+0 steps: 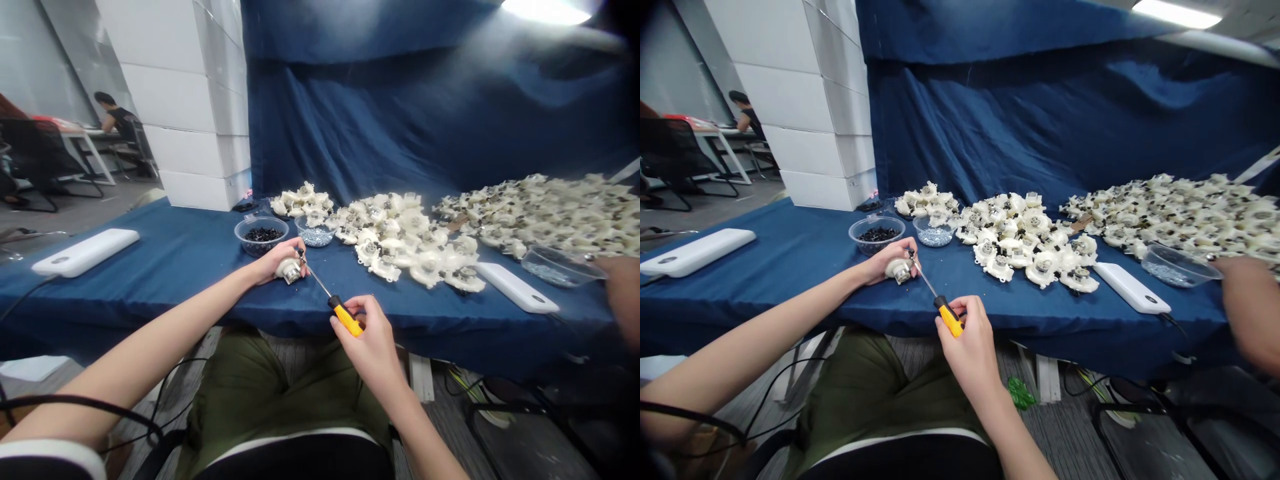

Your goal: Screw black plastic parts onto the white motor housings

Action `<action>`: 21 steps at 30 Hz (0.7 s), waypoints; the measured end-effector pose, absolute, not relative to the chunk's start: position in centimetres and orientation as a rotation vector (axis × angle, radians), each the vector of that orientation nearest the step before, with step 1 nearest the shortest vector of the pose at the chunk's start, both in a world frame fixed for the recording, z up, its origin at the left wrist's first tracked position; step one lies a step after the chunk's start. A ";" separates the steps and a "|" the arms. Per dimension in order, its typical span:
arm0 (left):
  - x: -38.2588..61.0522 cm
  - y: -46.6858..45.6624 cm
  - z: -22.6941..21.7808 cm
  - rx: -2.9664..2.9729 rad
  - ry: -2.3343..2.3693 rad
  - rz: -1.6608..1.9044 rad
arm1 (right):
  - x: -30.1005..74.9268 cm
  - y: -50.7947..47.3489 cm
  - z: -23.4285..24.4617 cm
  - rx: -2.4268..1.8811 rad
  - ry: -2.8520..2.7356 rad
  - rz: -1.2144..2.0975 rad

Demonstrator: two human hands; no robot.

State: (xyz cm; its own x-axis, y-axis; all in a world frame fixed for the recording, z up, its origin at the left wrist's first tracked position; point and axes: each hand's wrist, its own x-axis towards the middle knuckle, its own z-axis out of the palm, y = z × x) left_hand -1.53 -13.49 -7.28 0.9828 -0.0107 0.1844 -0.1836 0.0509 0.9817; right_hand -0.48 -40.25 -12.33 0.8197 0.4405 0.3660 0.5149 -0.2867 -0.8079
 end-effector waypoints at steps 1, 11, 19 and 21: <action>-1.5 -13.5 -7.3 1.516 -0.158 0.133 | -0.5 -40.4 -12.3 -1.917 -0.722 -0.110; -1.5 -13.5 -7.2 1.514 -0.152 0.138 | -0.3 -40.6 -11.9 -1.948 -0.715 0.065; -1.7 -13.7 -7.0 1.516 -0.137 0.141 | -0.6 -40.9 -12.0 -2.028 -0.716 -0.177; -1.6 -13.7 -7.1 1.515 -0.137 0.143 | -0.7 -41.0 -11.8 -2.063 -0.701 -0.157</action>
